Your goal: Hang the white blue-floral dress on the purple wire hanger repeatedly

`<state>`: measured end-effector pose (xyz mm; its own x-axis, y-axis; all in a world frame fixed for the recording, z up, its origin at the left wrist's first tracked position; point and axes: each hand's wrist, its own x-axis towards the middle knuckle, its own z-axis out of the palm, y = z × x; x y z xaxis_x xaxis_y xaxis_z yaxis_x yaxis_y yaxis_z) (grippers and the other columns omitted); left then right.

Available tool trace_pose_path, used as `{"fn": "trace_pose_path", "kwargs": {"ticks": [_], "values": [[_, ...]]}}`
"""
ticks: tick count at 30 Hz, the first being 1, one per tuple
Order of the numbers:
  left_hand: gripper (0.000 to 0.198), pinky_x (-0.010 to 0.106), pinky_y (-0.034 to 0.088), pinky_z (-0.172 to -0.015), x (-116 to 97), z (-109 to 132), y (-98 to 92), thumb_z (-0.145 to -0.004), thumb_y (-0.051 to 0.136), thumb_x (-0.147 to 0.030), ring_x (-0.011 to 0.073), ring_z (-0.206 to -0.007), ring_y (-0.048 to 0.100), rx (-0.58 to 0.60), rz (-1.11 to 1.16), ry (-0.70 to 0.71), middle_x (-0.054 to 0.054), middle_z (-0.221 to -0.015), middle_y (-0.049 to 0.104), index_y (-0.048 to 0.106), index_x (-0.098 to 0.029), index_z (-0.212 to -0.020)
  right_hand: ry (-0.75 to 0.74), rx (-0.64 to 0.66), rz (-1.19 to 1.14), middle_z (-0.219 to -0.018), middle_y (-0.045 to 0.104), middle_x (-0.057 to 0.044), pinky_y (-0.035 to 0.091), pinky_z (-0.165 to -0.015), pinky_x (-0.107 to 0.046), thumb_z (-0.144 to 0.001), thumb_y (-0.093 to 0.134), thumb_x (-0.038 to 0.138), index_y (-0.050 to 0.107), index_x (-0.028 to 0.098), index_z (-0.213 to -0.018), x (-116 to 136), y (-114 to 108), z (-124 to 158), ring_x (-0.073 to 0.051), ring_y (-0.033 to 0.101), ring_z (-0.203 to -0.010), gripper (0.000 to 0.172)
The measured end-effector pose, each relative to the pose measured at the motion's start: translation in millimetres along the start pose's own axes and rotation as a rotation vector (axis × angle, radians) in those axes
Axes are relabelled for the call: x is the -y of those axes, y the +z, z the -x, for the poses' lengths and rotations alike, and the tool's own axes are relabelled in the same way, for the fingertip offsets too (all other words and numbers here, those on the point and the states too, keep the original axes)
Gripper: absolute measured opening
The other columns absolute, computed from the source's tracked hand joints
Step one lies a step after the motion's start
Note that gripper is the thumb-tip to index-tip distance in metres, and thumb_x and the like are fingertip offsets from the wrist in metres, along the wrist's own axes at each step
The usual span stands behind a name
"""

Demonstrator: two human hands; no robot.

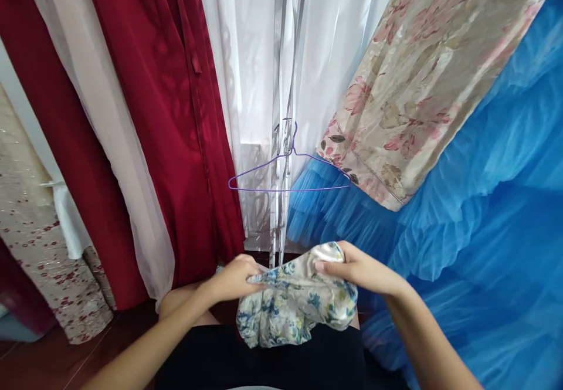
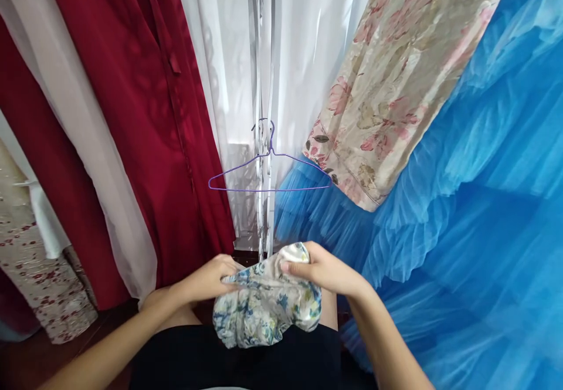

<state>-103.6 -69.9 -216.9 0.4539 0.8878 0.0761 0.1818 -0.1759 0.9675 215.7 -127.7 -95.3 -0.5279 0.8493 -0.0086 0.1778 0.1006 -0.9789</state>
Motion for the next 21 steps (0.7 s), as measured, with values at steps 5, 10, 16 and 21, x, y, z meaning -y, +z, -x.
{"fn": "trace_pose_path", "kwargs": {"ticks": [5,10,16,21], "values": [[0.024,0.029,0.042,-0.092,-16.3,-35.1,-93.4,-0.066,0.082,-0.015,0.0225,-0.082,0.058,-0.355,0.01,0.052,0.003,-0.066,0.065,0.064,-0.025,-0.055,-0.184,-0.285,0.358,-0.078,0.07,-0.001,0.042,-0.063,-0.025,-0.076,0.075,0.025,0.076,0.018,-0.093,3.2,-37.7,-60.9,-0.015,0.057,-0.066,0.019],[0.025,0.033,0.031,-0.103,-69.2,-78.4,-154.3,-0.062,0.082,-0.009,0.0245,-0.089,0.053,-0.557,-0.184,0.201,0.003,-0.077,0.074,0.065,-0.024,-0.054,-0.291,-0.661,0.605,-0.103,0.078,-0.008,0.047,-0.079,-0.03,-0.078,0.07,0.029,0.077,0.017,-0.111,-21.3,-68.3,-138.2,-0.022,0.068,-0.086,0.036],[0.017,0.044,0.03,-0.108,-124.1,-106.0,-167.7,-0.062,0.084,-0.013,0.032,-0.111,0.054,-0.585,-0.438,0.407,0.006,-0.106,0.078,0.071,-0.024,-0.064,-0.198,-0.736,0.804,-0.063,0.068,-0.007,0.029,-0.057,-0.029,-0.091,0.058,0.038,0.071,0.017,-0.07,-32.6,-56.9,-159.9,-0.02,0.059,-0.061,0.032],[0.021,0.043,0.035,-0.112,-148.5,-111.8,-124.6,-0.09,0.052,-0.019,0.0291,-0.126,0.056,-0.417,-0.741,0.568,0.009,-0.131,0.068,0.073,-0.021,-0.093,-0.179,-0.695,0.896,-0.063,0.067,-0.007,0.027,-0.056,-0.029,-0.095,0.055,0.04,0.067,0.021,-0.07,-28.4,-23.3,-151.4,-0.02,0.057,-0.059,0.034]]}}
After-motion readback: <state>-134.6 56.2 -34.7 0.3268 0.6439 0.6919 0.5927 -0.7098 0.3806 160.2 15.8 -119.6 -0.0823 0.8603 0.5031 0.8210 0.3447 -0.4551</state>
